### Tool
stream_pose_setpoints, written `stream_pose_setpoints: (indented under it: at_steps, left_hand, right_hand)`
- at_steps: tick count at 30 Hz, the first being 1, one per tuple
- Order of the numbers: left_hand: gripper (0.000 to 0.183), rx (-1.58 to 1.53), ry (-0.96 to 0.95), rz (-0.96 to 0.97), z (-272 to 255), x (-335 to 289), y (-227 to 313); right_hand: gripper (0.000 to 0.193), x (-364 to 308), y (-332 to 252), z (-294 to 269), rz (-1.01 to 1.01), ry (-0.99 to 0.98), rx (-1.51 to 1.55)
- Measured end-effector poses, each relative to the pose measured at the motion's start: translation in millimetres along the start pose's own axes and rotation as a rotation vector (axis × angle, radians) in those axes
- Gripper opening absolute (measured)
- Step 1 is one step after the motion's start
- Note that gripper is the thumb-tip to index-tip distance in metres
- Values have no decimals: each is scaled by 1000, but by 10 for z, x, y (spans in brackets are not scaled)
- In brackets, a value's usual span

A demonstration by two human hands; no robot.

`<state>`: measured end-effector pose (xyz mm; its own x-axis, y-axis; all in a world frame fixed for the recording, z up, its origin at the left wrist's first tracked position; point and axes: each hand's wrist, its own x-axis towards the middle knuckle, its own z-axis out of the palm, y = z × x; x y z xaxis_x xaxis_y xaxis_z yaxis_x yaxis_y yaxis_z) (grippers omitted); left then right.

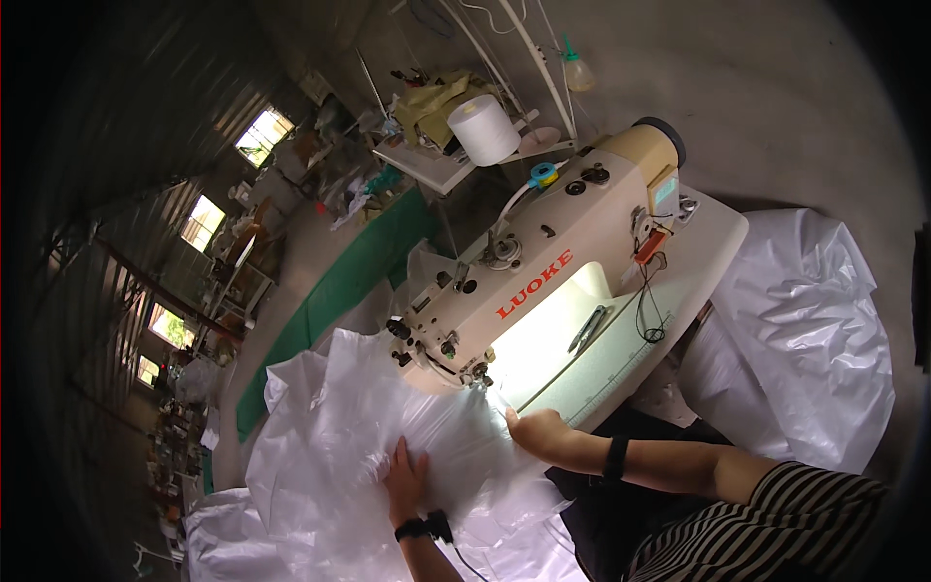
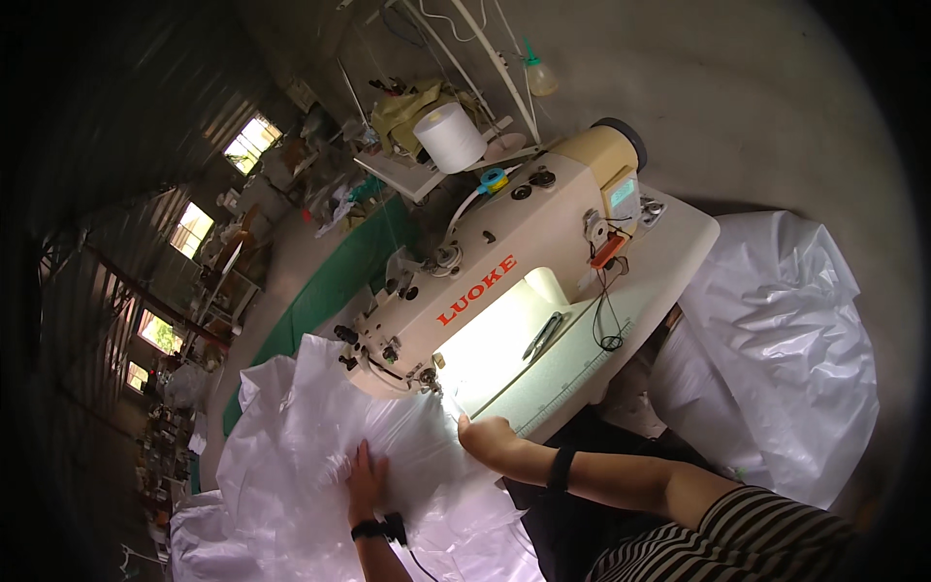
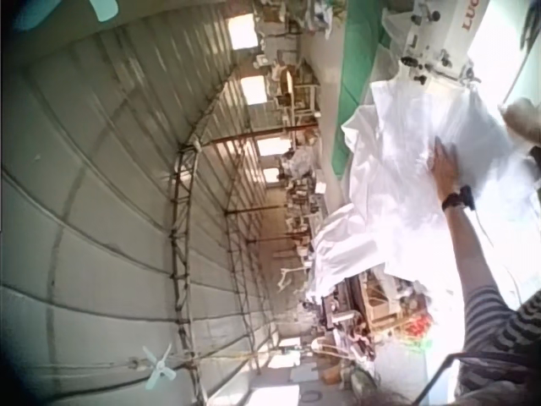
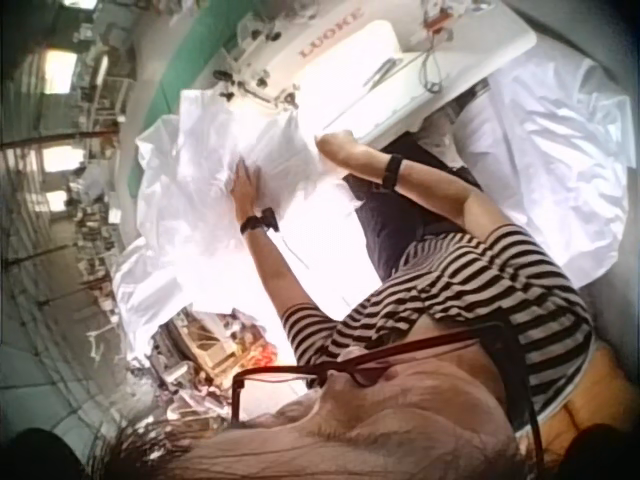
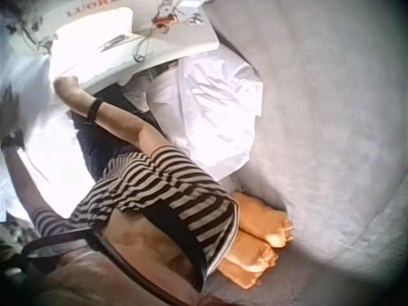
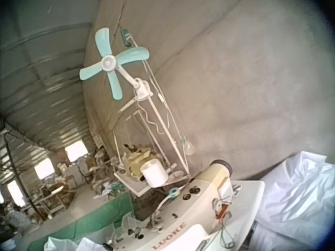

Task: Sewing large white plastic or fabric sheets using an industrial sewing machine.

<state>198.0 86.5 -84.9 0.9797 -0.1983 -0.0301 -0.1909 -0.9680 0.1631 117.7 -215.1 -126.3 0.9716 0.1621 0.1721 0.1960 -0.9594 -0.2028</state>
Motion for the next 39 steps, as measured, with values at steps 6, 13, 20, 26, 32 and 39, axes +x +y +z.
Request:
stream_pose_setpoints:
  at_steps: [6,13,20,26,32,39]
  left_hand:
    - [59,-393,132,453,144,-517,1126]
    - [65,17,0,384,107,-917,974]
    - [66,-242,50,418,416,-881,1441]
    - [53,-153,125,423,491,-941,1407]
    - [19,-504,219,372,277,-796,1529]
    - [7,-434,389,262,262,-668,2084]
  right_hand:
    - [25,-87,208,-156,-21,-17,341]
    - [16,-342,391,-466,-69,-122,350]
    - [33,-442,291,-667,-3,-1,372]
    - [18,-509,388,-593,-325,77,135]
    - [20,-598,450,-476,-278,71,267]
    - [27,-605,483,-394,-270,187,270]
